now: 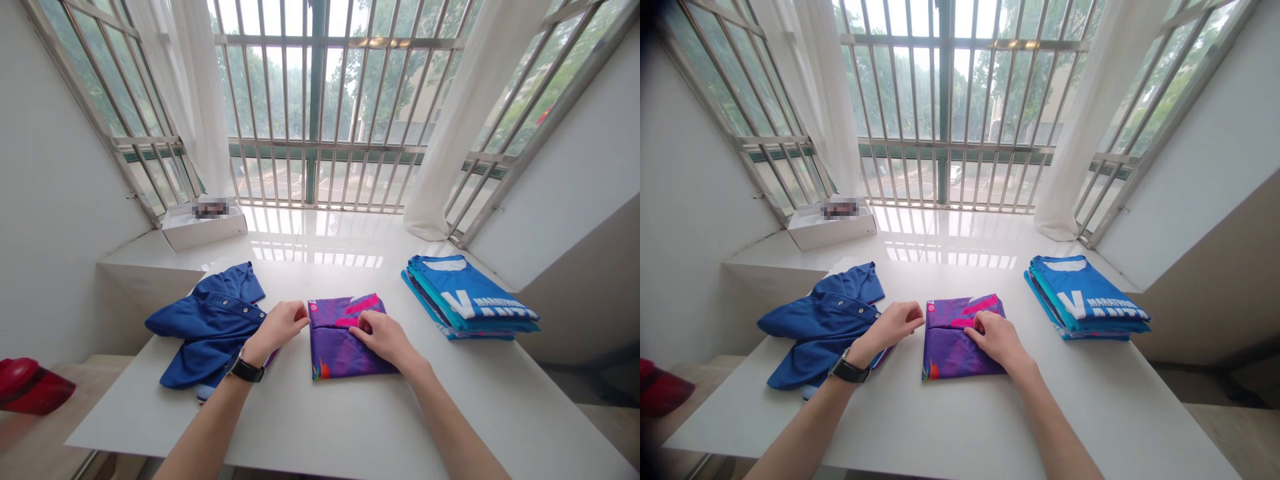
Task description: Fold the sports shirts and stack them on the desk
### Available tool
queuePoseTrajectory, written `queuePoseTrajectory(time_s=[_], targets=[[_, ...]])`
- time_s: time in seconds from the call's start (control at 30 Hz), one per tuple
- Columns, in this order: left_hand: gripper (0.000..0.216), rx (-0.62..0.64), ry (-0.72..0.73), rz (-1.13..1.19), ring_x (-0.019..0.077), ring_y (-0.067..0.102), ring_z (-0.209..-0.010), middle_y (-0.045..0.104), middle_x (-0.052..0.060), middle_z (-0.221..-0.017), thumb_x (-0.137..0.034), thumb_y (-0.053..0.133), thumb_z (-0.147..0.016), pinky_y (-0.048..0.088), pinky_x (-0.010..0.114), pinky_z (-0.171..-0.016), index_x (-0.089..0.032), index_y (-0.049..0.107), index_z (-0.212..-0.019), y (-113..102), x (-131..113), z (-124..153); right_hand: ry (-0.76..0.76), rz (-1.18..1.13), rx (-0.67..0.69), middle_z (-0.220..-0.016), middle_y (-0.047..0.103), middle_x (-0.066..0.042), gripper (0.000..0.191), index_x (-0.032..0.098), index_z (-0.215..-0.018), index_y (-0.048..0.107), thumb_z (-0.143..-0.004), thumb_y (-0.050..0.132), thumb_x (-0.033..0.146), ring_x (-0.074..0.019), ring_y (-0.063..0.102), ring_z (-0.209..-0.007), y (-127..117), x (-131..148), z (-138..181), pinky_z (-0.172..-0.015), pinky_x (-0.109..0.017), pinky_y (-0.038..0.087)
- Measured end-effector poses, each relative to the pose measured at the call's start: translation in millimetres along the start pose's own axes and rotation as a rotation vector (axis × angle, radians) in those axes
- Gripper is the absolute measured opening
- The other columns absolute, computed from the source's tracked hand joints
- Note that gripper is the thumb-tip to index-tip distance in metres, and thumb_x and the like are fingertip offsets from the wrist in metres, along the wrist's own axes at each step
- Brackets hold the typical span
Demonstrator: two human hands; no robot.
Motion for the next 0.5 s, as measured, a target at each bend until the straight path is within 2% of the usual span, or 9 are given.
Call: queuePoseTrajectory(time_s=[0.1,0.3,0.5], targets=[[0.014,0.015,0.001,0.069,0.018,0.064,-0.066,0.068,0.002,-0.069,-0.029,0.054,-0.086,0.044,0.024,-0.059,-0.019,0.063,-0.08,10.0,-1.7,-1.0,0.002,0.004,0.001,-0.077,0.066,0.0,0.026,0.023,-0.073,0.055,-0.088,0.06,0.043,-0.0161,0.058,-0.068,0.2,-0.7,0.0,-0.06,-0.026,0.035],[0.024,-0.027,-0.021,0.234,0.0157,0.063,-0.058,0.066,0.0,-0.073,-0.036,0.054,-0.088,0.046,0.024,-0.053,-0.021,0.057,-0.106,29.4,8.7,-6.9,-0.013,0.013,-0.002,-0.075,0.065,0.0,0.025,0.022,-0.074,0.057,-0.089,0.059,0.043,-0.0159,0.058,-0.067,0.0,0.6,-0.3,-0.06,-0.027,0.035],[0.031,0.03,-0.122,0.419,0.0127,0.06,-0.053,0.061,-0.001,-0.079,-0.039,0.056,-0.084,0.044,0.02,-0.043,-0.021,0.055,-0.11,42.9,22.5,-11.4,-0.031,0.012,-0.008,-0.076,0.065,0.0,0.025,0.022,-0.074,0.057,-0.089,0.059,0.043,-0.0162,0.058,-0.068,0.4,1.3,0.0,-0.06,-0.027,0.036]])
Point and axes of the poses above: each hand's wrist, its own z-axis away from the middle knuckle, its own y-axis out of the palm, x = y × z, the point moved 10 cm from there along -z, towards the middle knuckle
